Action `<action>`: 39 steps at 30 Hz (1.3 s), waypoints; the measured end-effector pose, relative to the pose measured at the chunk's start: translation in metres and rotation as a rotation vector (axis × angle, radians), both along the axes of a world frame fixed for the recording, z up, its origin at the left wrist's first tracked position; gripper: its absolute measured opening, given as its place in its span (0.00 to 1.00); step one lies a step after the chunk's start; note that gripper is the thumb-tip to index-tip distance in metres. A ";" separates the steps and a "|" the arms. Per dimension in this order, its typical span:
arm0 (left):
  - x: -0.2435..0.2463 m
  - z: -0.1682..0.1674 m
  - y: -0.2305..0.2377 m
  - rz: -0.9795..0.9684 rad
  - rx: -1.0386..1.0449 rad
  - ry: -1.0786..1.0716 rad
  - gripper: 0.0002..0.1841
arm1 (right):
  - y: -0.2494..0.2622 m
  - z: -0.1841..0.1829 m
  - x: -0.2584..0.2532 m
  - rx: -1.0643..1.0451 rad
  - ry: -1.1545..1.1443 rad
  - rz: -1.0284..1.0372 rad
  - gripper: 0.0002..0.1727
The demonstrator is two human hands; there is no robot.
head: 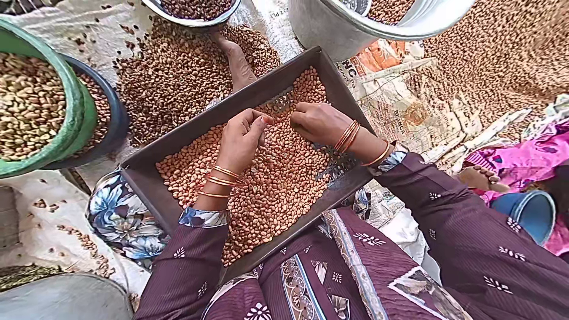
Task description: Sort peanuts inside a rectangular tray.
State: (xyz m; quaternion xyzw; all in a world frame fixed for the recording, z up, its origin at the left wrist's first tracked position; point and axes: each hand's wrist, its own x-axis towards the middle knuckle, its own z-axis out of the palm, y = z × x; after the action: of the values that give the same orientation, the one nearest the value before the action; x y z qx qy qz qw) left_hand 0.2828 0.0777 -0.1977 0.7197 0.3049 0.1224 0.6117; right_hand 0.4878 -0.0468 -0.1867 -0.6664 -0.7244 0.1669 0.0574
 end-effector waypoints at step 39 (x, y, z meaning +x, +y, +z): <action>-0.026 0.005 0.023 0.300 -0.330 -0.247 0.23 | 0.041 0.049 -0.002 -0.264 -0.216 -0.460 0.19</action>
State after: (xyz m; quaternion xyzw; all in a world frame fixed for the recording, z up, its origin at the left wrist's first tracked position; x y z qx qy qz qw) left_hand 0.2566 0.1002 -0.1928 0.5365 0.3469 0.2474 0.7284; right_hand 0.4860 -0.0058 -0.1372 -0.8289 -0.5282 0.1702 -0.0709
